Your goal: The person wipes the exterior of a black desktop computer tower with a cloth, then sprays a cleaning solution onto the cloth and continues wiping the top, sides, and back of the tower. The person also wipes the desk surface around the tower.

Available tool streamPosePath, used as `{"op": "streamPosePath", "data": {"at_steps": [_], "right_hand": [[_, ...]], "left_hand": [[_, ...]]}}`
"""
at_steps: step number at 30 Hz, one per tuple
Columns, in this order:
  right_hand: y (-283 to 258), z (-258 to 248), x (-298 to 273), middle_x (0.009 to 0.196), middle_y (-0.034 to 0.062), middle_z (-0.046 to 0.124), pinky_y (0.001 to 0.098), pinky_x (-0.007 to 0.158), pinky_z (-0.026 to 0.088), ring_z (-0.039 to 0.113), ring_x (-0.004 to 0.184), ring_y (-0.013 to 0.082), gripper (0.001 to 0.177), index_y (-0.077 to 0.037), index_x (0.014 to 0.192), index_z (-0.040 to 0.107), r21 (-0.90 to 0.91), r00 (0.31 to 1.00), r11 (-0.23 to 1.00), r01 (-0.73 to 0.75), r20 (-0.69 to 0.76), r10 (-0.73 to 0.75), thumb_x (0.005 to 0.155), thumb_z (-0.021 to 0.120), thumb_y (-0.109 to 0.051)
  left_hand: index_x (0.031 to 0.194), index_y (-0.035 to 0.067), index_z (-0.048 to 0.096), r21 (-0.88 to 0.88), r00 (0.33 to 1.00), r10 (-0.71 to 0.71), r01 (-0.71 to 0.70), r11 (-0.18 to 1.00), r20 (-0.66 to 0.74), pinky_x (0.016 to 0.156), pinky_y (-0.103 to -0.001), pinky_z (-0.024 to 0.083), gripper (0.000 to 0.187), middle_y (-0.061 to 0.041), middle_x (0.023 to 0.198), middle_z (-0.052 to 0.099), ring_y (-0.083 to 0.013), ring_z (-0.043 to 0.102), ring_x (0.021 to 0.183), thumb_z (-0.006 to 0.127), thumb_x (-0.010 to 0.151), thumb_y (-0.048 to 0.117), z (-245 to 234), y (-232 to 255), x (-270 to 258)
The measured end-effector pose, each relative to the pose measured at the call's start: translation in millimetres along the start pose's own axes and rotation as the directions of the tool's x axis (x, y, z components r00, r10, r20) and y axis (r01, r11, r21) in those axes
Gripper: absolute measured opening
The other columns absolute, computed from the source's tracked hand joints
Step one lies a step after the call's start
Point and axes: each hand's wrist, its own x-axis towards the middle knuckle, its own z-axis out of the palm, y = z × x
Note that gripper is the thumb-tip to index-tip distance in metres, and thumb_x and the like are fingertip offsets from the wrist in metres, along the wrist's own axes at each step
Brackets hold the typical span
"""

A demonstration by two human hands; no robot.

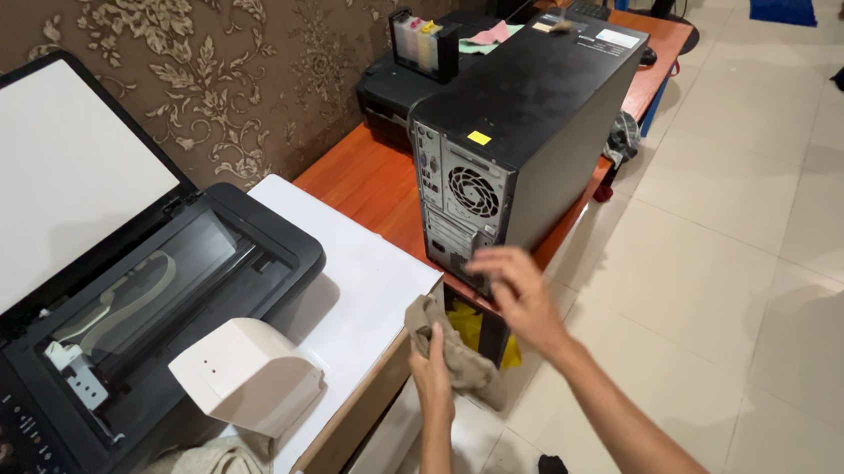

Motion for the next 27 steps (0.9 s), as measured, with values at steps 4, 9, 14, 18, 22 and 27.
{"op": "streamPosePath", "data": {"at_steps": [4, 9, 14, 18, 22, 27], "right_hand": [[-24.2, -32.4, 58.2, 0.133, 0.0126, 0.062, 0.036, 0.108, 0.055, 0.058, 0.129, 0.0248, 0.033, -0.008, 0.115, 0.069, -0.247, 0.955, 0.952, 0.183, -0.186, -0.232, 0.092, 0.051, 0.007], [-54.3, -69.1, 134.4, 0.128, 0.0124, 0.064, 0.0412, 0.106, 0.047, 0.058, 0.122, 0.027, 0.019, -0.008, 0.113, 0.072, -0.437, 0.914, 0.865, 0.247, -0.19, -0.357, 0.098, 0.062, -0.005], [-47.2, -78.1, 186.8, 0.125, 0.0104, 0.07, 0.0469, 0.108, 0.041, 0.058, 0.132, 0.0306, 0.017, -0.008, 0.112, 0.075, -0.441, 0.919, 0.825, 0.353, -0.001, -0.394, 0.104, 0.063, -0.016], [-22.4, -63.7, 200.0, 0.124, 0.011, 0.068, 0.0448, 0.108, 0.043, 0.059, 0.128, 0.0305, 0.017, -0.008, 0.108, 0.075, -0.365, 0.946, 0.874, 0.321, 0.07, -0.318, 0.103, 0.062, -0.017], [-15.0, -57.8, 194.2, 0.118, 0.0101, 0.071, 0.0425, 0.103, 0.047, 0.062, 0.121, 0.0302, 0.017, -0.007, 0.106, 0.076, -0.406, 0.957, 0.871, 0.277, 0.038, -0.287, 0.101, 0.063, -0.018], [-20.5, -55.7, 193.9, 0.114, 0.0107, 0.071, 0.0425, 0.097, 0.049, 0.064, 0.115, 0.0317, 0.017, -0.007, 0.103, 0.075, -0.446, 0.963, 0.857, 0.258, 0.049, -0.264, 0.096, 0.065, -0.018]], "left_hand": [[0.141, 0.005, 0.046, 0.166, 0.95, 0.263, -0.235, 0.958, -0.17, 0.103, -0.038, 0.045, 0.068, -0.015, 0.132, 0.06, -0.0278, 0.058, 0.123, 0.076, 0.087, 0.033, 22.9, 40.7, 4.7], [0.125, 0.003, 0.065, 0.359, 0.816, 0.568, -0.501, 0.787, -0.105, 0.1, -0.038, 0.047, 0.037, -0.012, 0.138, 0.057, -0.0298, 0.06, 0.123, 0.067, 0.095, 0.025, 46.9, 92.5, 28.5], [0.107, 0.004, 0.074, 0.327, 0.864, 0.495, -0.443, 0.835, -0.092, 0.072, -0.038, 0.058, 0.026, -0.007, 0.105, 0.068, -0.0245, 0.072, 0.087, 0.066, 0.095, 0.026, 72.8, 130.0, 55.0], [0.097, 0.0, 0.07, 0.478, 0.803, 0.592, -0.493, 0.727, -0.073, 0.064, -0.038, 0.052, 0.033, -0.007, 0.083, 0.068, -0.0211, 0.068, 0.072, 0.069, 0.099, 0.033, 79.6, 138.1, 72.4], [0.096, 0.003, 0.07, 0.695, 0.741, 0.67, -0.467, 0.547, -0.029, 0.065, -0.039, 0.048, 0.033, -0.008, 0.079, 0.066, -0.0192, 0.062, 0.073, 0.069, 0.1, 0.035, 76.0, 133.8, 88.9], [0.097, 0.013, 0.07, -0.022, 0.95, 0.279, -0.285, 0.958, -0.141, 0.058, -0.032, 0.05, 0.016, -0.004, 0.083, 0.066, -0.0158, 0.061, 0.069, 0.064, 0.093, 0.028, 78.8, 124.6, 98.5]]}}
